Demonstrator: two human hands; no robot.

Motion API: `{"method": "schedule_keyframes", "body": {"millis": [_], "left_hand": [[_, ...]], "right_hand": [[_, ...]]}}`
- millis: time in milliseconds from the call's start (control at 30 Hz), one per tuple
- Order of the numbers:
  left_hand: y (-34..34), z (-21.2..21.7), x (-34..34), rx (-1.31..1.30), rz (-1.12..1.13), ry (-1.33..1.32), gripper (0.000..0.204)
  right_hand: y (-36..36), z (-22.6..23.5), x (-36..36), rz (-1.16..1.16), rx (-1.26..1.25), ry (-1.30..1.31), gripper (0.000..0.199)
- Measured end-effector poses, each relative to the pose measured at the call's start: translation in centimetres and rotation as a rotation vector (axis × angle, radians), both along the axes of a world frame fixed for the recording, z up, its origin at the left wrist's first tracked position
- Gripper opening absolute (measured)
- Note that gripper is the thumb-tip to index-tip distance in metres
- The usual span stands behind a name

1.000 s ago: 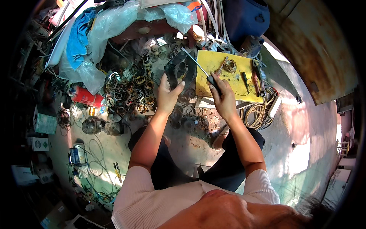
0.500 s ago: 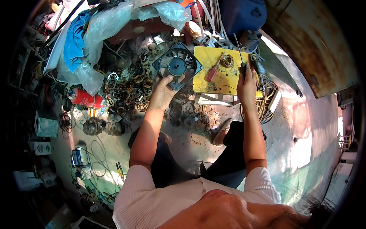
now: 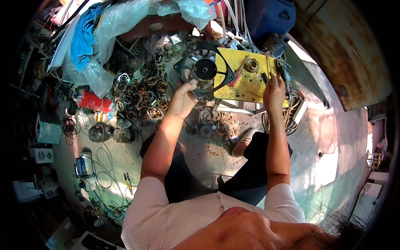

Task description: The person carries a metal tray of parts across a workshop, then sits down to disassemble a motor component using a screwdriver to remove internal pieces.

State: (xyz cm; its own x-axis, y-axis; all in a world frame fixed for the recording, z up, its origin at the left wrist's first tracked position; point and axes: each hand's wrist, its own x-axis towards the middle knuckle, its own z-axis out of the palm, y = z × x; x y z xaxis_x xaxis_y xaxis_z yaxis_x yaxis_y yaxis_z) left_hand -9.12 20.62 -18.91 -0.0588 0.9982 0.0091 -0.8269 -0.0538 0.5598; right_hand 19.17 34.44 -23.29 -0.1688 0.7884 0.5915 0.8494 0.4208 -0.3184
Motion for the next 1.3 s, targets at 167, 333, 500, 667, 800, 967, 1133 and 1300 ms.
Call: {"method": "schedule_keyframes", "body": {"millis": [167, 333, 500, 667, 800, 967, 1133, 1300], "left_hand": [[0.0, -1.0, 0.0, 0.004, 0.026, 0.077, 0.050], [-0.2, 0.6, 0.8, -0.017, 0.032, 0.182, 0.059], [-0.1, 0.3, 0.9, 0.021, 0.024, 0.301, 0.067], [0.0, 0.8, 1.6, 0.055, 0.028, 0.349, 0.068], [0.3, 0.9, 1.5, 0.023, -0.015, 0.378, 0.062], [0.6, 0.4, 1.6, -0.040, -0.040, 0.344, 0.049], [1.0, -1.0, 0.8, -0.165, -0.101, 0.166, 0.051], [1.3, -1.3, 0.9, -0.274, -0.018, 0.122, 0.056]], "right_hand": [[-2.6, 3.3, -3.4, 0.397, -0.266, 0.501, 0.026], [-4.6, 4.4, -5.1, 0.713, -0.817, 0.902, 0.041], [-5.4, 4.7, -5.5, 0.848, -0.949, 1.011, 0.045], [-5.0, 3.9, -5.2, 0.790, -1.045, 1.085, 0.044], [-5.1, 3.9, -5.1, 0.687, -1.157, 1.186, 0.040], [-4.7, 3.4, -4.6, 0.592, -1.234, 1.208, 0.034], [-4.9, 3.6, -5.0, 0.552, -1.275, 1.308, 0.028], [-4.7, 2.8, -5.0, 0.591, -1.258, 1.238, 0.023]]}}
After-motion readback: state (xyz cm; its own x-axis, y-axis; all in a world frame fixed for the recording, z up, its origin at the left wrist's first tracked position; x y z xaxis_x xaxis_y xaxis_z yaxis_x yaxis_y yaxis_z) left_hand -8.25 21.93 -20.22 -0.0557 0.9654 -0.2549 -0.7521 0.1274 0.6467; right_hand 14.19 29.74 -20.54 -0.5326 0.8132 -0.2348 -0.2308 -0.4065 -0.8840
